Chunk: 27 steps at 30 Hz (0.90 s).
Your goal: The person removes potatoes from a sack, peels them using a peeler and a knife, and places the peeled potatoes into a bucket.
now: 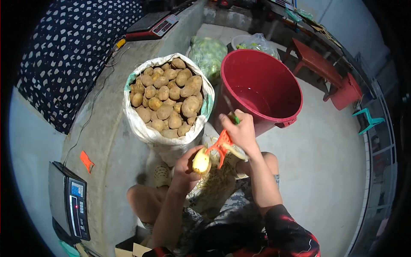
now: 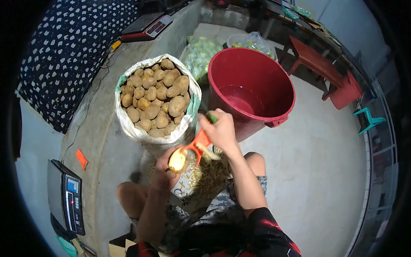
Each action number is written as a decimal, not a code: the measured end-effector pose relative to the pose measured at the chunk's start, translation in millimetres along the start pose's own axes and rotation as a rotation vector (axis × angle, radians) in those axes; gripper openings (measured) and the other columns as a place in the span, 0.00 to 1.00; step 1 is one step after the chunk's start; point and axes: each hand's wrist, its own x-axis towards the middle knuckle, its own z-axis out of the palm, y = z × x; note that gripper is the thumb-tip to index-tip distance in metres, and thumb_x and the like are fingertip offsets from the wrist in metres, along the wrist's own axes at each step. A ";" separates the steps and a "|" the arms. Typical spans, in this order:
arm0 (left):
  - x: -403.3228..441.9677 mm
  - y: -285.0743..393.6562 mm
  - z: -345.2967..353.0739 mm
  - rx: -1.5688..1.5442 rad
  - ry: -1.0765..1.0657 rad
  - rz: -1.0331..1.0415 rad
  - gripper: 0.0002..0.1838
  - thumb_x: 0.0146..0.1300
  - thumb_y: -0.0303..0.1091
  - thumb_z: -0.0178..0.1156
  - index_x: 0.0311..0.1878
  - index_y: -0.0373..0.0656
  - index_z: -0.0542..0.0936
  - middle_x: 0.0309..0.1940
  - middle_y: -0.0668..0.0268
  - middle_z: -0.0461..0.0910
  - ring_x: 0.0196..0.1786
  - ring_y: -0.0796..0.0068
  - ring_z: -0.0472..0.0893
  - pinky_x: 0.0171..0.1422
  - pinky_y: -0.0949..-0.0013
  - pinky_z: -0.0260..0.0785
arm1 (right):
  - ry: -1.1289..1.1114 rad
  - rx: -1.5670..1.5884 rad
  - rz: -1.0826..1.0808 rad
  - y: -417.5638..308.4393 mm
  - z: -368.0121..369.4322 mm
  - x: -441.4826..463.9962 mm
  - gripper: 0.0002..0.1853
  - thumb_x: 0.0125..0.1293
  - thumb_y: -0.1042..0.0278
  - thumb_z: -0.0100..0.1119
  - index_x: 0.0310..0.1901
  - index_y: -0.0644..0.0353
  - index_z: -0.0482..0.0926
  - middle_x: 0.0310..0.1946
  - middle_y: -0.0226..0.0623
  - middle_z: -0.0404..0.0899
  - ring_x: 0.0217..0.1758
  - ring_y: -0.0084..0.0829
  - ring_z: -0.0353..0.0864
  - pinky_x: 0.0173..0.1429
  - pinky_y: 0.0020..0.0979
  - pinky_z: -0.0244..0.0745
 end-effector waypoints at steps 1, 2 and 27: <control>-0.4 2.7 4.2 0.034 0.043 -0.023 0.52 0.40 0.31 0.80 0.70 0.30 0.65 0.57 0.60 0.76 0.58 0.69 0.78 0.62 0.66 0.72 | 0.000 -0.090 -0.151 -11.1 -0.7 -6.9 0.17 0.57 0.59 0.67 0.20 0.64 0.78 0.17 0.45 0.68 0.23 0.42 0.69 0.33 0.43 0.61; -1.2 5.7 7.1 0.074 0.085 -0.051 0.51 0.40 0.31 0.80 0.70 0.30 0.65 0.57 0.60 0.76 0.58 0.69 0.78 0.62 0.66 0.72 | 0.005 -0.174 -0.299 -18.7 -0.1 -12.8 0.16 0.56 0.59 0.67 0.20 0.63 0.78 0.17 0.43 0.68 0.24 0.42 0.69 0.36 0.42 0.60; -0.8 -1.0 2.0 0.034 0.069 0.004 0.52 0.40 0.35 0.81 0.69 0.31 0.65 0.60 0.60 0.76 0.62 0.67 0.76 0.69 0.64 0.68 | 0.118 -0.163 -0.317 -6.9 9.1 -7.9 0.17 0.54 0.61 0.66 0.20 0.66 0.77 0.16 0.47 0.67 0.20 0.48 0.68 0.28 0.45 0.59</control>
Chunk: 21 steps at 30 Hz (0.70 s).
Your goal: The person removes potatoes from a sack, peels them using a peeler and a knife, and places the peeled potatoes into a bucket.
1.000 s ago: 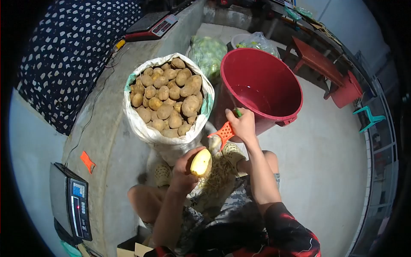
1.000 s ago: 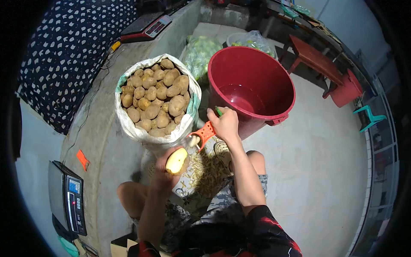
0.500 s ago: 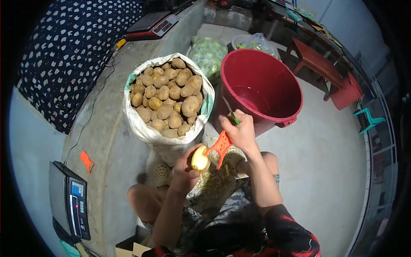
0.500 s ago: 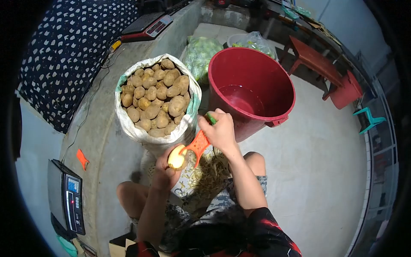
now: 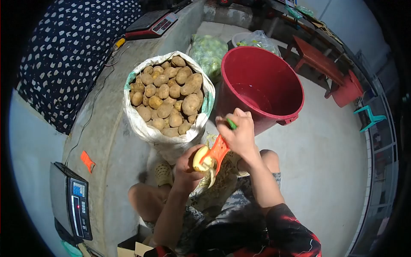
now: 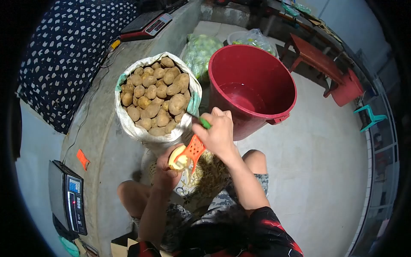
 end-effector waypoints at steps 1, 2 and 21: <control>-0.6 -1.0 1.0 0.000 -0.036 0.019 0.52 0.40 0.37 0.82 0.69 0.31 0.65 0.59 0.61 0.76 0.62 0.67 0.76 0.69 0.64 0.68 | 0.049 -0.062 -0.022 9.9 4.2 0.9 0.16 0.53 0.61 0.66 0.19 0.66 0.76 0.16 0.46 0.67 0.20 0.48 0.68 0.28 0.45 0.60; -1.5 -1.9 1.9 -0.001 -0.038 0.020 0.52 0.40 0.37 0.82 0.69 0.31 0.65 0.59 0.61 0.76 0.62 0.67 0.76 0.69 0.64 0.68 | 0.024 -0.023 0.151 28.4 11.4 1.9 0.17 0.56 0.61 0.66 0.20 0.66 0.77 0.15 0.46 0.68 0.21 0.48 0.69 0.29 0.45 0.62; 0.3 -5.7 0.1 -0.028 0.038 0.060 0.52 0.39 0.39 0.83 0.68 0.31 0.67 0.60 0.60 0.75 0.65 0.67 0.74 0.73 0.62 0.62 | -0.069 0.101 0.092 -11.8 -6.2 -1.5 0.15 0.54 0.62 0.65 0.18 0.62 0.75 0.18 0.42 0.65 0.24 0.43 0.67 0.34 0.41 0.57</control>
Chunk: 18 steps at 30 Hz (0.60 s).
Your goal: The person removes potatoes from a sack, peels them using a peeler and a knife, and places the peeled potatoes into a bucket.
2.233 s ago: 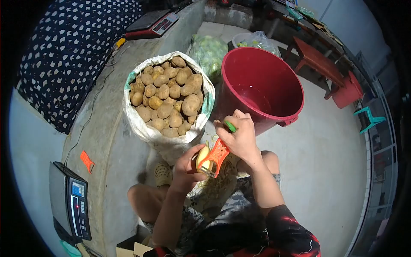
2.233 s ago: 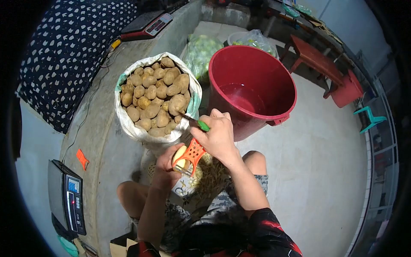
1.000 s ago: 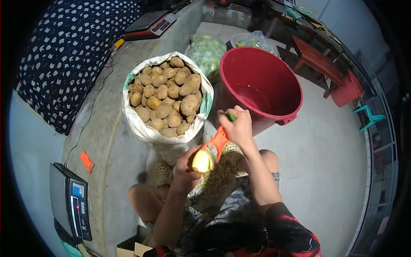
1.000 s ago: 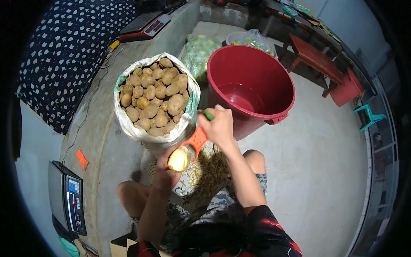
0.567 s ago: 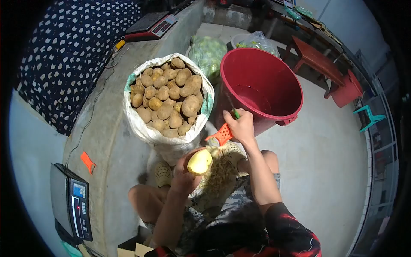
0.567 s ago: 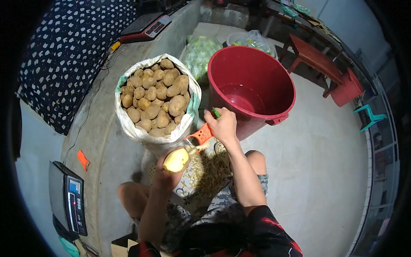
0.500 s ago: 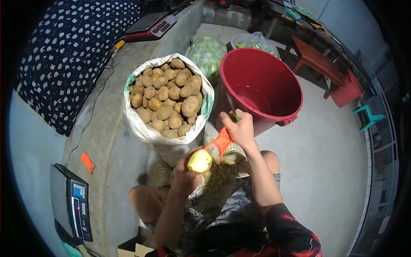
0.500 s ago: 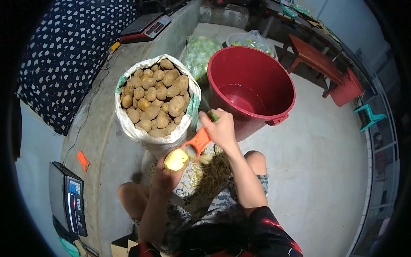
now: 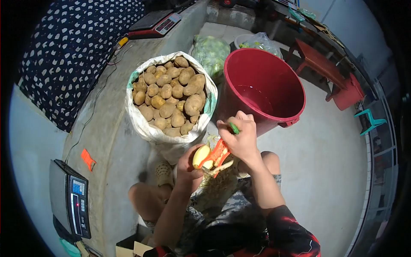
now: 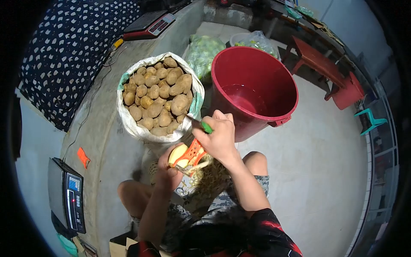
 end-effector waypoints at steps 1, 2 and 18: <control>-0.8 1.0 3.5 0.014 0.009 0.021 0.52 0.39 0.39 0.83 0.67 0.31 0.67 0.59 0.60 0.76 0.64 0.67 0.75 0.72 0.61 0.64 | 0.033 -0.074 -0.044 3.6 2.1 -0.2 0.14 0.53 0.63 0.65 0.19 0.62 0.75 0.18 0.41 0.66 0.25 0.43 0.67 0.36 0.40 0.57; -0.9 -0.6 2.9 0.012 0.006 0.017 0.52 0.39 0.39 0.83 0.67 0.31 0.67 0.59 0.60 0.76 0.64 0.67 0.75 0.72 0.61 0.64 | 0.065 -0.151 -0.089 9.8 3.8 0.1 0.12 0.52 0.63 0.65 0.19 0.61 0.76 0.18 0.41 0.66 0.26 0.43 0.68 0.37 0.40 0.57; -2.1 -1.3 -10.1 -0.045 -0.015 -0.029 0.51 0.36 0.33 0.80 0.68 0.31 0.67 0.58 0.61 0.76 0.61 0.69 0.76 0.68 0.65 0.68 | 0.058 0.211 0.294 35.6 11.7 7.5 0.19 0.57 0.61 0.66 0.21 0.70 0.75 0.16 0.48 0.65 0.20 0.47 0.66 0.27 0.45 0.59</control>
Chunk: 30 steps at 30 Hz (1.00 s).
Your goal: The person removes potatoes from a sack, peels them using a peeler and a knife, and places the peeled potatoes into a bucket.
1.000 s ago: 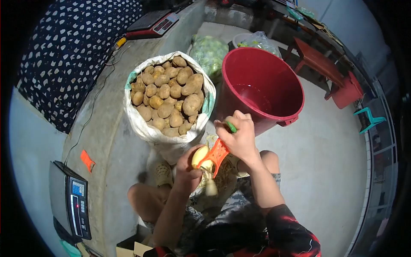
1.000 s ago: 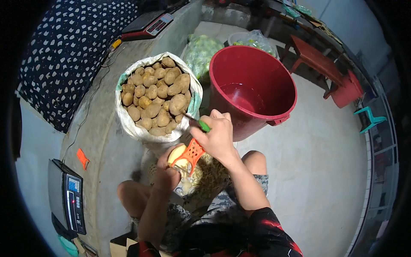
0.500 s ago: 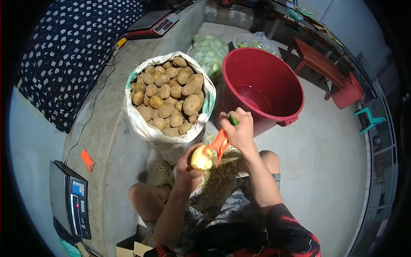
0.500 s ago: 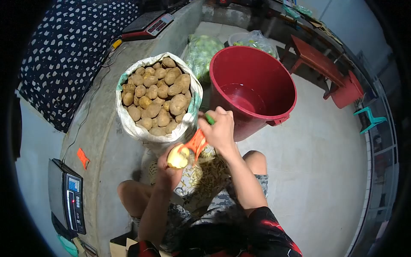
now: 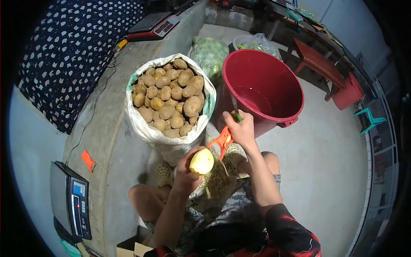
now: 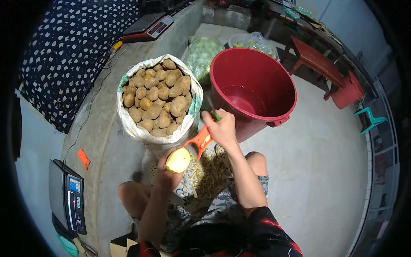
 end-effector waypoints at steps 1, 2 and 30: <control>0.8 1.0 3.9 -0.006 0.001 0.002 0.51 0.36 0.33 0.80 0.68 0.31 0.67 0.58 0.61 0.76 0.61 0.69 0.76 0.68 0.65 0.68 | -0.020 -0.033 -0.063 -9.8 -0.7 -6.0 0.18 0.57 0.62 0.67 0.20 0.69 0.75 0.15 0.46 0.64 0.20 0.46 0.66 0.28 0.44 0.59; 1.8 4.1 10.4 0.048 0.003 -0.004 0.51 0.36 0.32 0.80 0.67 0.31 0.67 0.57 0.61 0.77 0.61 0.69 0.77 0.68 0.66 0.68 | -0.044 -0.129 -0.270 -22.0 -4.9 -10.9 0.18 0.56 0.62 0.67 0.19 0.67 0.75 0.15 0.45 0.64 0.20 0.44 0.65 0.28 0.43 0.58; 3.3 5.4 -3.0 0.065 -0.022 -0.018 0.47 0.39 0.22 0.70 0.69 0.31 0.66 0.57 0.62 0.76 0.59 0.71 0.77 0.65 0.68 0.70 | -0.092 -0.105 -0.068 -20.3 -11.8 -7.5 0.22 0.59 0.59 0.68 0.20 0.70 0.74 0.16 0.45 0.66 0.19 0.40 0.63 0.28 0.42 0.57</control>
